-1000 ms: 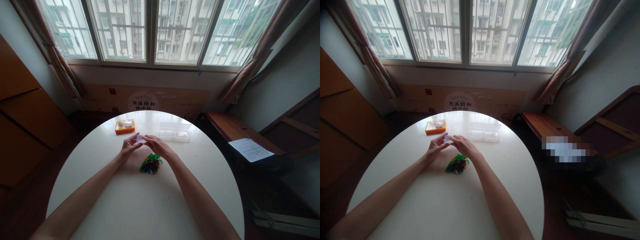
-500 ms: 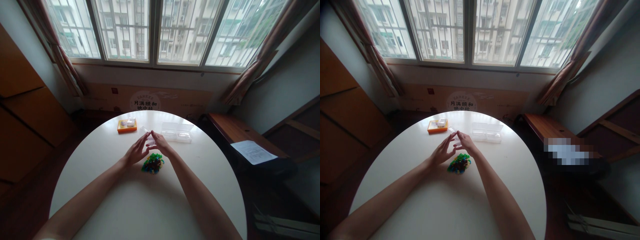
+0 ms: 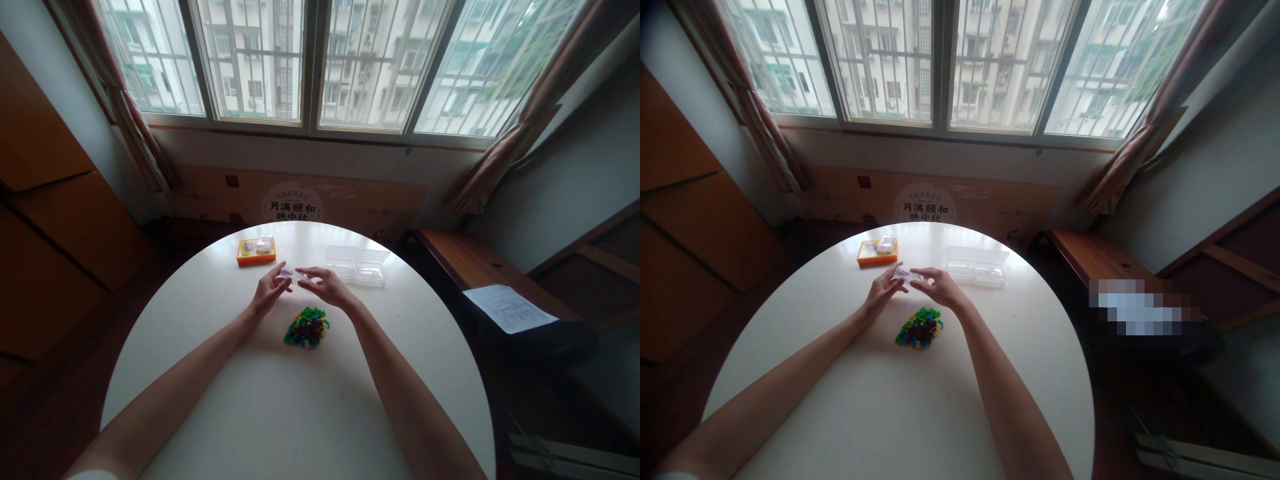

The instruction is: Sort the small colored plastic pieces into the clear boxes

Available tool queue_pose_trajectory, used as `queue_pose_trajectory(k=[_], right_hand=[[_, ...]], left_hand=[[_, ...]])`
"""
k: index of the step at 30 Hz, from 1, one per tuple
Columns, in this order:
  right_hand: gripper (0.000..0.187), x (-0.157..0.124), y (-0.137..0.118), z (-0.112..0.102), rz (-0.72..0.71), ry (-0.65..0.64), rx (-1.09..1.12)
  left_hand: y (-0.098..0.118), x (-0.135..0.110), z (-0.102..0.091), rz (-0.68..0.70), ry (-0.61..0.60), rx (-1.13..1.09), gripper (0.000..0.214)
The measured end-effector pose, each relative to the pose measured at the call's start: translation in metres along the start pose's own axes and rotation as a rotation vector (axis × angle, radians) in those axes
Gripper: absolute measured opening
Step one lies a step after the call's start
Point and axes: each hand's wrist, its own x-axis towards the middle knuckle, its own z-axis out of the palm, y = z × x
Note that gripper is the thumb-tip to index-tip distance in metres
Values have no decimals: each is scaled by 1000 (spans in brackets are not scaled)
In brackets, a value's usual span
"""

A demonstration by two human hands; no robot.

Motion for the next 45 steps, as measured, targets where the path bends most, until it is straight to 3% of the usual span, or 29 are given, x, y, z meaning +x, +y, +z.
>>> queue_pose_trajectory(k=[3,8,12,20,40,45], right_hand=[[38,-2,-2,4,-91,11,-143],[36,-3,-9,9,-168,-7,-318],[35,-3,-10,9,-148,8,-382],[34,-1,-14,10,-117,8,-488],[31,0,-30,18,-5,-13,-697],[31,-1,-29,13,-37,14,-646]], left_hand=[[4,0,2,-103,-10,-70,70],[6,0,4,-141,-19,-145,54],[3,0,2,-154,-9,-159,50],[-2,1,-3,-111,16,-211,65],[3,3,-2,-155,25,-363,68],[5,1,-3,-144,-24,-385,58]])
